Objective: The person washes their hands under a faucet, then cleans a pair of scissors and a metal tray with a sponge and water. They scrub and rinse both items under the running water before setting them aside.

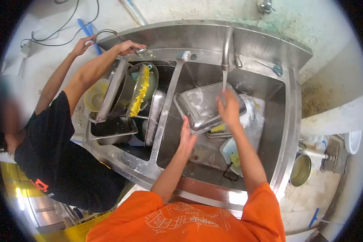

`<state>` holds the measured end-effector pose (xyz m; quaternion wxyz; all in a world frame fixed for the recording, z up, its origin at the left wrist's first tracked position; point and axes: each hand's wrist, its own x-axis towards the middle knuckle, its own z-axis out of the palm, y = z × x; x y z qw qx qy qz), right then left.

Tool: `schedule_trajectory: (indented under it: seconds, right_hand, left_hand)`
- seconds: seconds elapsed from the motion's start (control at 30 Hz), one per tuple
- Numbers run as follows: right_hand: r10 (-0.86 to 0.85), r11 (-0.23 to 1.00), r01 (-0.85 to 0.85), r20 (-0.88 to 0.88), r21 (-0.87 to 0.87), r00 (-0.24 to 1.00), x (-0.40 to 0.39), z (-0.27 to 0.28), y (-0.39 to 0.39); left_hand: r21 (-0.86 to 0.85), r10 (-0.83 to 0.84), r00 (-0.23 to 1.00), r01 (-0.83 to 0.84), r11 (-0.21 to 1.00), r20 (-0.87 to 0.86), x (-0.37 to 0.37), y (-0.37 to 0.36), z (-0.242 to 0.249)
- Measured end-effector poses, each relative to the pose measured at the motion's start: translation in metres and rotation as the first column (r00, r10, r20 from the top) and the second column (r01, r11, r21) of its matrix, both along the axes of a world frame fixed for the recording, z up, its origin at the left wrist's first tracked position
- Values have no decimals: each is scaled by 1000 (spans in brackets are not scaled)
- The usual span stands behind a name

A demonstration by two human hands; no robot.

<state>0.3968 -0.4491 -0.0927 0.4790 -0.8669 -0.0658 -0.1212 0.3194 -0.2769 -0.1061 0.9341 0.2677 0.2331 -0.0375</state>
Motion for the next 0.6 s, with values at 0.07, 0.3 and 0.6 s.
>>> schedule_trajectory:
  seconds: [0.07, 0.3, 0.6]
  right_hand:
    - [179, 950, -156, 64, -272, 982, -46, -2, 15]
    - [58, 996, -58, -5, -63, 998, -56, -28, 18]
    - [78, 952, -64, -33, 298, 996, 15, -5, 11]
  left_hand:
    - [-25, 11, 1000, -11, 1000, 0, -2, 2, 1]
    - [10, -11, 1000, 11, 1000, -9, -10, 4, 2]
    - [126, -51, 998, 56, 990, -45, -18, 16, -14]
